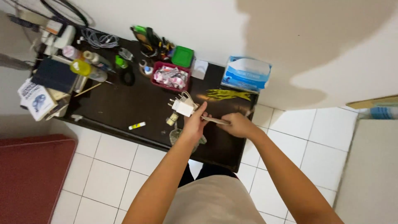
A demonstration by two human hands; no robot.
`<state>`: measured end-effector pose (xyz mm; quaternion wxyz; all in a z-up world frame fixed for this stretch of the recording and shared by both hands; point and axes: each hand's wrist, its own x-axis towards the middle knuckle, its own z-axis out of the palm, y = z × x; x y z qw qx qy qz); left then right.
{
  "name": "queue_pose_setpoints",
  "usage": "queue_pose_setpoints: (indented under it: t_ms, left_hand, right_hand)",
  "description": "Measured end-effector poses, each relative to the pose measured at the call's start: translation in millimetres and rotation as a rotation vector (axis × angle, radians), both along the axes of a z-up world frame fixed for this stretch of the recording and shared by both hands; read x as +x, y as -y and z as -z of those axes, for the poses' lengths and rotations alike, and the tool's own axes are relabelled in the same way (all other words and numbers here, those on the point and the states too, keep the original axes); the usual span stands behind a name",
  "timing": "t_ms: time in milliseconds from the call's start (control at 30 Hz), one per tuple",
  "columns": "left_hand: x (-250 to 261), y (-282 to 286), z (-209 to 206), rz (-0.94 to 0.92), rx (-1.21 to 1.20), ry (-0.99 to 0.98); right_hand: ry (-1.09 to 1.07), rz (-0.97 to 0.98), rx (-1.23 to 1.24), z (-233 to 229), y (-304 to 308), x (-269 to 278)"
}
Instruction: The person is tidying a desk, measuring a cable with a tape measure, and cleaning a spray bottle with a cloth.
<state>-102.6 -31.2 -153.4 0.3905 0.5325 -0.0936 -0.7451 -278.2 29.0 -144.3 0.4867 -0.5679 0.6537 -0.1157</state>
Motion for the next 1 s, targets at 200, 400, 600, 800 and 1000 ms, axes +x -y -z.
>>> queue_pose_setpoints:
  t_ms: [200, 400, 600, 800, 1000]
  left_hand:
    - [-44, 12, 4, 0.011, 0.059, 0.007]
    - [-55, 28, 64, 0.007, 0.196, 0.018]
    - [-76, 35, 135, 0.119, 0.366, 0.209]
    - [-86, 33, 177, 0.236, 0.345, 0.438]
    - [-67, 60, 69, 0.989, 0.207, 0.512]
  right_hand:
    - [-0.189, 0.215, 0.051, 26, 16, -48]
    - [0.040, 0.415, 0.011, 77, 31, -56]
    - [-0.032, 0.362, 0.012, 147, 24, -78]
    - [-0.319, 0.239, -0.116, 120, 18, -67]
    - [-0.767, 0.207, -0.069, 155, -4, -69]
